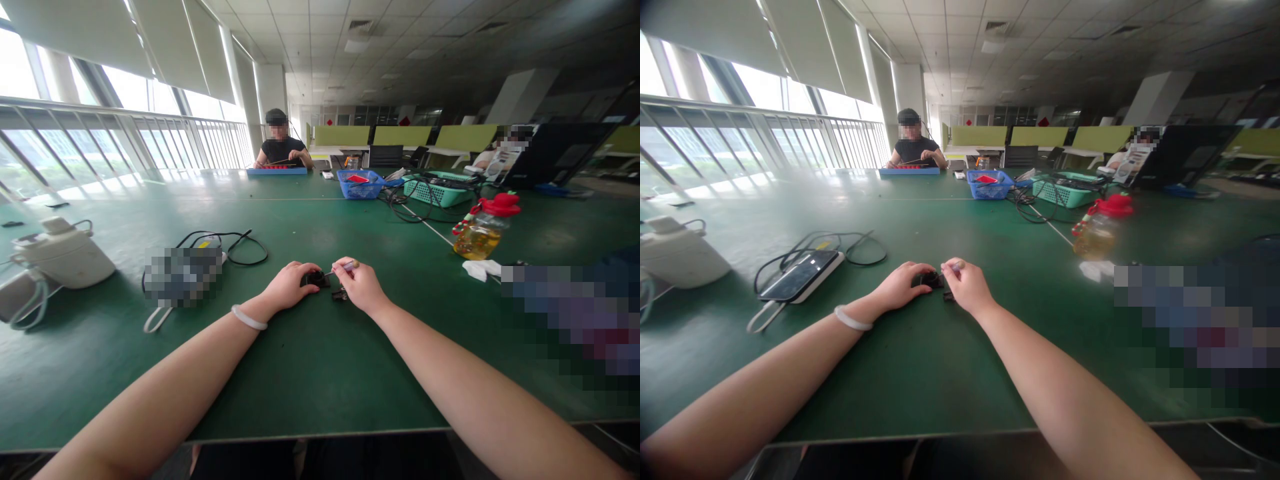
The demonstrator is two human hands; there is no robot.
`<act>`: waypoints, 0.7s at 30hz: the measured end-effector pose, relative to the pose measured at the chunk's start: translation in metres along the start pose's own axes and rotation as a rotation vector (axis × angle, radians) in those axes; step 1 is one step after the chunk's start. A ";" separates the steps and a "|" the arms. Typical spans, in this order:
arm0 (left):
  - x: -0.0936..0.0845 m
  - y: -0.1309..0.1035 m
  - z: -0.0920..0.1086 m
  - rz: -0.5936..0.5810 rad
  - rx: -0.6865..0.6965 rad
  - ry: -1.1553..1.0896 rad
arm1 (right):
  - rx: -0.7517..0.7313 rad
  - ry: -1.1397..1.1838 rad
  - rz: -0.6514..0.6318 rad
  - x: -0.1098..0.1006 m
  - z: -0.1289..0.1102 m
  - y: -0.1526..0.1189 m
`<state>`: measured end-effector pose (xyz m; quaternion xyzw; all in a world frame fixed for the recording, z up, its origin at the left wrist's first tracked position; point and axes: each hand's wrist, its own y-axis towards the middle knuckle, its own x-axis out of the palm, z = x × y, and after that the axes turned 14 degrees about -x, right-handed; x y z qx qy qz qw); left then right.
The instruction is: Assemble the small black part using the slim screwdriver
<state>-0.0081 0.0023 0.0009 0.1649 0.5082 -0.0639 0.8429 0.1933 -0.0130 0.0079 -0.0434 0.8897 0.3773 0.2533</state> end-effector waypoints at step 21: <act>-0.001 -0.002 0.005 0.008 -0.005 -0.007 | -0.153 0.065 -0.063 -0.004 -0.021 -0.005</act>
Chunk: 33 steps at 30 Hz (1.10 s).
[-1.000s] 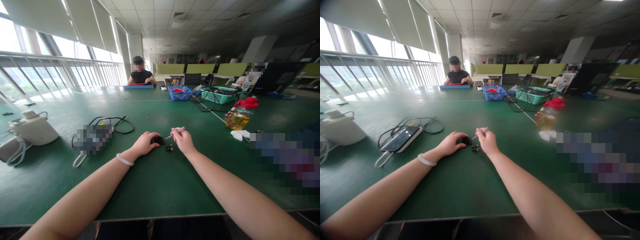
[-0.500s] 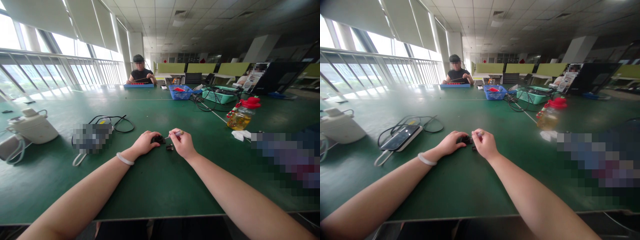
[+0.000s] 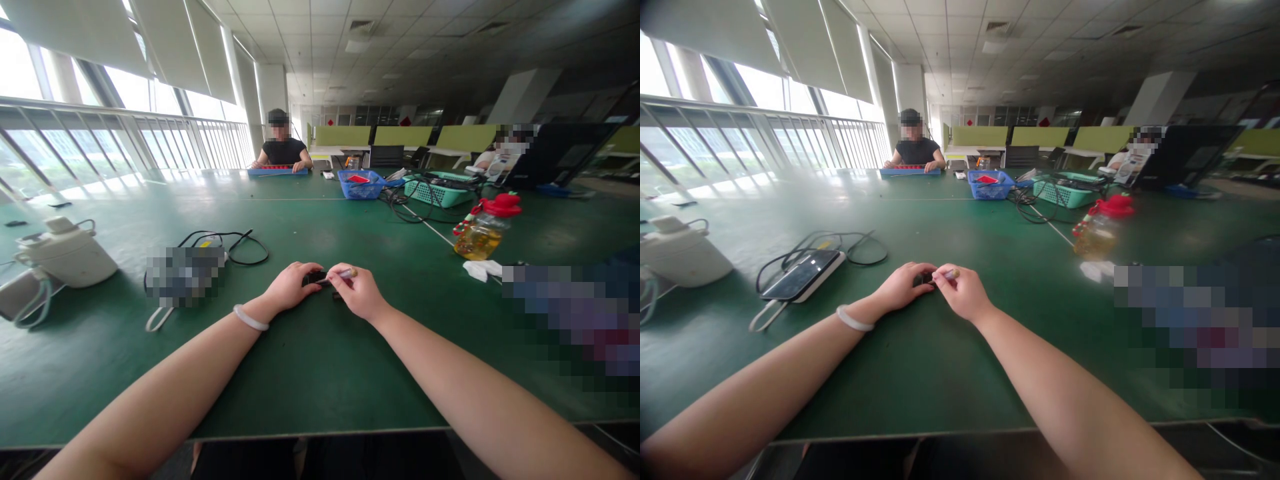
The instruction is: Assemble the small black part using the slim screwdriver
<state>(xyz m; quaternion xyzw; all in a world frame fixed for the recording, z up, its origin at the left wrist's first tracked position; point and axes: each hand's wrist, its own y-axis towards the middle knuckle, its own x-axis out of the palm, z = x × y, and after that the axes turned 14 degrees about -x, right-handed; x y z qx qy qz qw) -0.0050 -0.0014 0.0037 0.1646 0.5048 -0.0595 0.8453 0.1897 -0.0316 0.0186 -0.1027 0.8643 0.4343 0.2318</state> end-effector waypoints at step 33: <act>0.014 -0.031 0.054 -0.052 0.351 0.243 | 0.228 0.040 0.371 -0.007 0.035 0.004</act>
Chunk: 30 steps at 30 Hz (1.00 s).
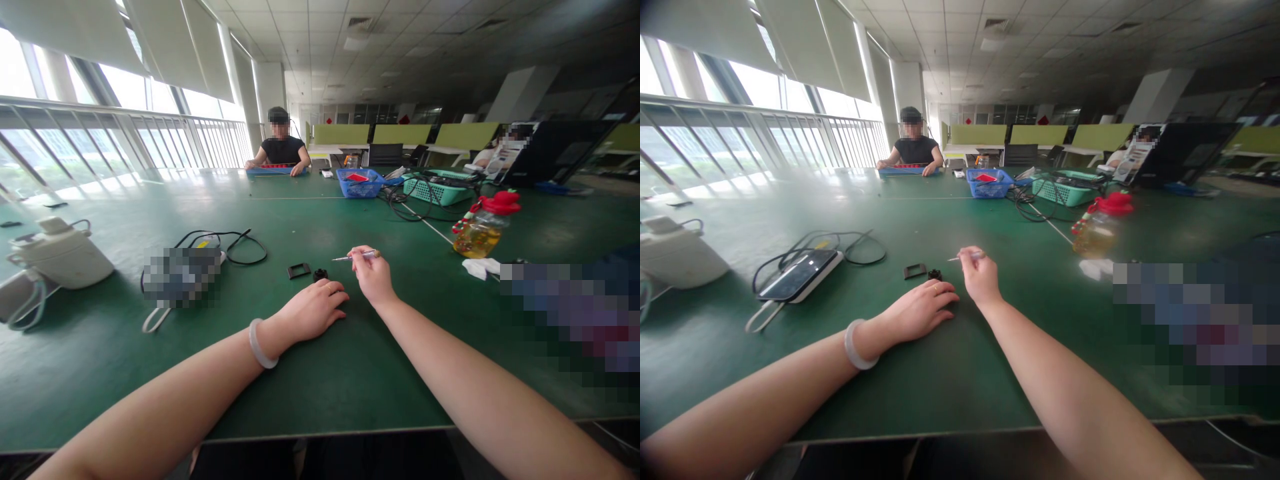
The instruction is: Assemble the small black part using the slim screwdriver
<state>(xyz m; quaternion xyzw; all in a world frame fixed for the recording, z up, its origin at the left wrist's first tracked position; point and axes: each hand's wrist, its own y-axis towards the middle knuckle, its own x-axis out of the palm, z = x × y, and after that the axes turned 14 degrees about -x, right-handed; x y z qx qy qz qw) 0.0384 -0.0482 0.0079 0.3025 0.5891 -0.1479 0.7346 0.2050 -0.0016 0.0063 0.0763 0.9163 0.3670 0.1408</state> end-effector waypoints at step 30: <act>-0.003 0.017 -0.035 0.257 -0.444 -0.344 | -0.004 -0.019 -0.037 0.001 -0.002 -0.003</act>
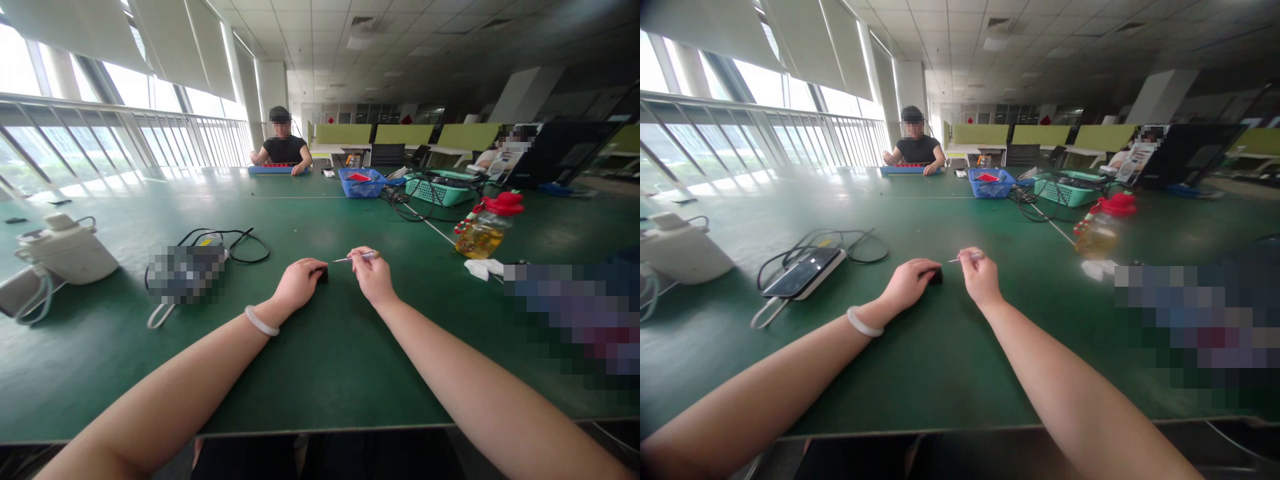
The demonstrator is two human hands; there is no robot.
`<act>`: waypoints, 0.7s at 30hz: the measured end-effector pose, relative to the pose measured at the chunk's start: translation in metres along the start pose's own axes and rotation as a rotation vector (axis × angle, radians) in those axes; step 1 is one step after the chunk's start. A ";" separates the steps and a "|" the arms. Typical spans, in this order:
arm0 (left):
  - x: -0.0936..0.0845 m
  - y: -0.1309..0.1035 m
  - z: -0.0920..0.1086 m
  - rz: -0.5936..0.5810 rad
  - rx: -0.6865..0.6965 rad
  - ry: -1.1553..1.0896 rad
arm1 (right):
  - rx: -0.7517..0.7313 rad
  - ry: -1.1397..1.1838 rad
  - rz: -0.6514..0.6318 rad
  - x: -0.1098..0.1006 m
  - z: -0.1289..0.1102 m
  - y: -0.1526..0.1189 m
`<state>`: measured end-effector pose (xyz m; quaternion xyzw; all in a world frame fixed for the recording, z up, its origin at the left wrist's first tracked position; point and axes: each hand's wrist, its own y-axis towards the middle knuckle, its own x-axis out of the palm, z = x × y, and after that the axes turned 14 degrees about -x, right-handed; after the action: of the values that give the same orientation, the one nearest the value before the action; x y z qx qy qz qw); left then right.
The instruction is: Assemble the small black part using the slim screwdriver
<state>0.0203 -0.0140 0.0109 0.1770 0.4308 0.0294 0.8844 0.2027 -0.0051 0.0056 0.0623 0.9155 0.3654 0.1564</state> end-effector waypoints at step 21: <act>-0.001 0.001 -0.014 -0.050 0.032 0.008 | 0.000 0.008 -0.008 -0.003 -0.003 0.002</act>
<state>0.0085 -0.0093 0.0039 0.1800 0.4390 0.0010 0.8803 0.2040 -0.0067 0.0095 0.0574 0.9163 0.3651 0.1542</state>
